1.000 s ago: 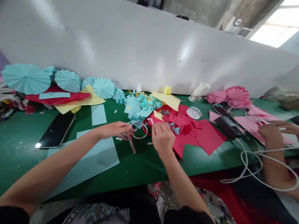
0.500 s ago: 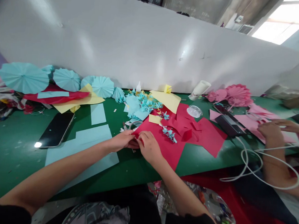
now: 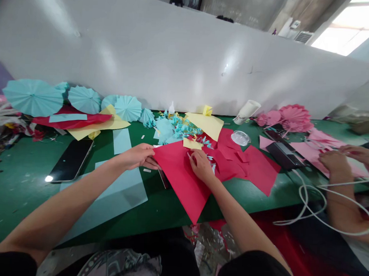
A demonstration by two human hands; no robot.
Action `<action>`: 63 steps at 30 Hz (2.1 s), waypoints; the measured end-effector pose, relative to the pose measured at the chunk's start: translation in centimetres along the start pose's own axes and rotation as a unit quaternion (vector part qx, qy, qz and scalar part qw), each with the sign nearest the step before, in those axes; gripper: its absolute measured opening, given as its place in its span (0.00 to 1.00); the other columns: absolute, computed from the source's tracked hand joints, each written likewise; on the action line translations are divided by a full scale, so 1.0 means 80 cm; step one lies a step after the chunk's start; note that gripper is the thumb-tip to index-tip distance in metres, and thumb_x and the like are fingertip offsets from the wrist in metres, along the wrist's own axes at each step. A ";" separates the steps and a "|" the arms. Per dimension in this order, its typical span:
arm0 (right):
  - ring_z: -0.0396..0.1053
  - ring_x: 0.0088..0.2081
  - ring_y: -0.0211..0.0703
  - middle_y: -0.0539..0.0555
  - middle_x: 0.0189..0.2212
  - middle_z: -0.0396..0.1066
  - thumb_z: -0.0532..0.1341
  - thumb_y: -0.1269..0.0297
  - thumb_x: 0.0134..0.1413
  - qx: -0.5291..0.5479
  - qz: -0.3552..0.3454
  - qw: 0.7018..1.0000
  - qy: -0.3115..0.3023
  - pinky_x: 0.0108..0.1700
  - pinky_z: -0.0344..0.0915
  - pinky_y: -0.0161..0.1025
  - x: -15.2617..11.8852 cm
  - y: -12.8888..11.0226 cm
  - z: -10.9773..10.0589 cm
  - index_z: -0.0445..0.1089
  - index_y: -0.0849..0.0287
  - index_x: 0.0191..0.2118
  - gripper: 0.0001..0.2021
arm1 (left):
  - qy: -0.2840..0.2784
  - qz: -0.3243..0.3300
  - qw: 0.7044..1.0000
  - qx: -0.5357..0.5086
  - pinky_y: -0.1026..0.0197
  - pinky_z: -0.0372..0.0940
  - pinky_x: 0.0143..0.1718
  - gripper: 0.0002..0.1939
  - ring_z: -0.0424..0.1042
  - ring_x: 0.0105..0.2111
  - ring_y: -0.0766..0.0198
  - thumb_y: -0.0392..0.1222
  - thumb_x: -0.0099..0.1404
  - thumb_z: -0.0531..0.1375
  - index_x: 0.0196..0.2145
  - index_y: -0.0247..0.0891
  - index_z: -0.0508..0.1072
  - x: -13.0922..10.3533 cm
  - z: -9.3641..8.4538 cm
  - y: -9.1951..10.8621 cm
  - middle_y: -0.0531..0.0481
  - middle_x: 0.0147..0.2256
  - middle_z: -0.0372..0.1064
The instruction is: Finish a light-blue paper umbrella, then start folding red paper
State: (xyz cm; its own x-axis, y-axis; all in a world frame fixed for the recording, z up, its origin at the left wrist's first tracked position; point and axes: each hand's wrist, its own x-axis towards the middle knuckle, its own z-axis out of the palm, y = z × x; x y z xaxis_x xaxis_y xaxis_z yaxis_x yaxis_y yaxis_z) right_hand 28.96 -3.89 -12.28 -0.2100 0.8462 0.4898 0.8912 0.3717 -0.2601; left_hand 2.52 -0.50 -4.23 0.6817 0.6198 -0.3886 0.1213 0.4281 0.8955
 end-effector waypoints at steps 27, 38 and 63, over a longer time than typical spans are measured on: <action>0.47 0.61 0.49 0.52 0.61 0.50 0.48 0.60 0.59 -0.071 -0.171 0.965 -0.185 0.59 0.46 0.51 0.075 -0.035 0.013 0.56 0.48 0.57 0.20 | 0.180 -0.019 0.931 0.318 0.65 0.69 0.28 0.15 0.72 0.29 0.63 0.35 0.52 0.51 0.37 0.38 0.72 -0.082 -0.137 0.058 0.49 0.29 0.71; 0.51 0.60 0.53 0.57 0.58 0.58 0.49 0.74 0.53 -0.154 0.005 0.983 -0.101 0.57 0.48 0.57 0.111 0.045 0.038 0.71 0.59 0.44 0.17 | 0.225 -0.052 0.924 0.306 0.64 0.67 0.31 0.13 0.71 0.27 0.65 0.35 0.54 0.51 0.34 0.36 0.73 -0.097 -0.175 0.051 0.52 0.25 0.71; 0.70 0.33 0.36 0.51 0.29 0.74 0.57 0.65 0.50 0.298 -0.070 0.946 -0.102 0.38 0.63 0.34 0.172 -0.198 0.029 0.72 0.60 0.31 0.07 | 0.158 0.077 0.790 0.587 0.65 0.61 0.27 0.14 0.71 0.27 0.63 0.44 0.56 0.53 0.36 0.38 0.73 -0.078 -0.120 0.060 0.50 0.28 0.72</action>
State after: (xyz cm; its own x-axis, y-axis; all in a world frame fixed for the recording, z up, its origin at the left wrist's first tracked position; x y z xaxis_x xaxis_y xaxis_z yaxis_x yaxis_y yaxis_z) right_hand 11.06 2.78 -3.31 -0.4366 0.8068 0.3981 0.4763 0.5827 -0.6584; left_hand -8.06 3.98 0.39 0.5618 0.8178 -0.1247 0.7668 -0.4581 0.4497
